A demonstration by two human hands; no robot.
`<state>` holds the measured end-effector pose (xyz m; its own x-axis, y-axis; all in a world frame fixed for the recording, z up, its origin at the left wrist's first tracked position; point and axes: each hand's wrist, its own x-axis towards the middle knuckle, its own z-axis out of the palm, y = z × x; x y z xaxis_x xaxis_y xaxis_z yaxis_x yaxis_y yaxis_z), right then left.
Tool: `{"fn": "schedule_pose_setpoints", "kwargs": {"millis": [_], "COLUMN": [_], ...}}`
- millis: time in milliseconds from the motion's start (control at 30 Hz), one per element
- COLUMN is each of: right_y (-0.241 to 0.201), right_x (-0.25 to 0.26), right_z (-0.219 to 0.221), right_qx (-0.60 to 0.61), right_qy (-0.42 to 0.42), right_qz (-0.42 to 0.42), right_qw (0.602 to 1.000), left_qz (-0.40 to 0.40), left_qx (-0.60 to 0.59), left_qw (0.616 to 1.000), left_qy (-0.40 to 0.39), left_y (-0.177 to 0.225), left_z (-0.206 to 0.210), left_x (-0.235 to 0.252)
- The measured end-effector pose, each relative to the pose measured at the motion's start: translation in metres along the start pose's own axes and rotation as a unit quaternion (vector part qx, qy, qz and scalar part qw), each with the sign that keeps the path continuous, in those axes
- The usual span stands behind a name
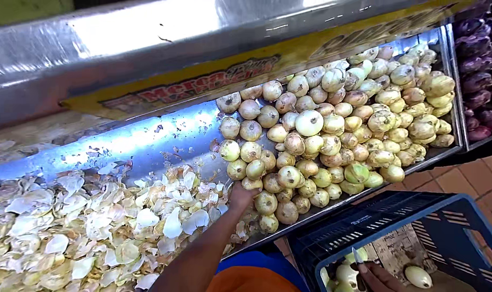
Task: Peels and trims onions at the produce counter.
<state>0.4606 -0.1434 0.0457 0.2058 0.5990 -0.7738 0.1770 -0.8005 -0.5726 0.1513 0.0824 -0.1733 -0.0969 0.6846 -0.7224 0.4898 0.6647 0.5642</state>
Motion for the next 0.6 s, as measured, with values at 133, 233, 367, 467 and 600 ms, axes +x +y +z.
{"fn": "schedule_pose_setpoints", "kwargs": {"millis": [133, 233, 367, 467, 600], "right_y": [-0.062, -0.091, -0.112, -0.129, -0.158], "right_x": [0.006, 0.009, 0.008, 0.017, 0.021], "right_z": [0.017, 0.036, 0.077, 0.118, 0.174], "right_qx": [-0.003, -0.009, -0.058, -0.193, -0.368], "right_qy": [-0.046, -0.114, -0.170, -0.201, -0.150], "right_qz": [-0.056, -0.115, -0.184, -0.281, -0.347], "right_qw": [0.997, 0.987, 0.966, 0.918, 0.850], "left_qz": [-0.002, 0.124, 0.238, 0.162, 0.068], "left_qx": [-0.110, -0.228, -0.460, -0.560, -0.522], "left_qw": [0.984, 0.940, 0.817, 0.790, 0.837], "left_qy": [-0.143, -0.224, -0.253, -0.188, -0.150], "left_y": [-0.008, -0.002, -0.003, -0.005, -0.015], "left_z": [-0.048, -0.110, -0.156, -0.151, -0.163], "left_x": [-0.027, -0.076, -0.139, -0.156, -0.167]}}
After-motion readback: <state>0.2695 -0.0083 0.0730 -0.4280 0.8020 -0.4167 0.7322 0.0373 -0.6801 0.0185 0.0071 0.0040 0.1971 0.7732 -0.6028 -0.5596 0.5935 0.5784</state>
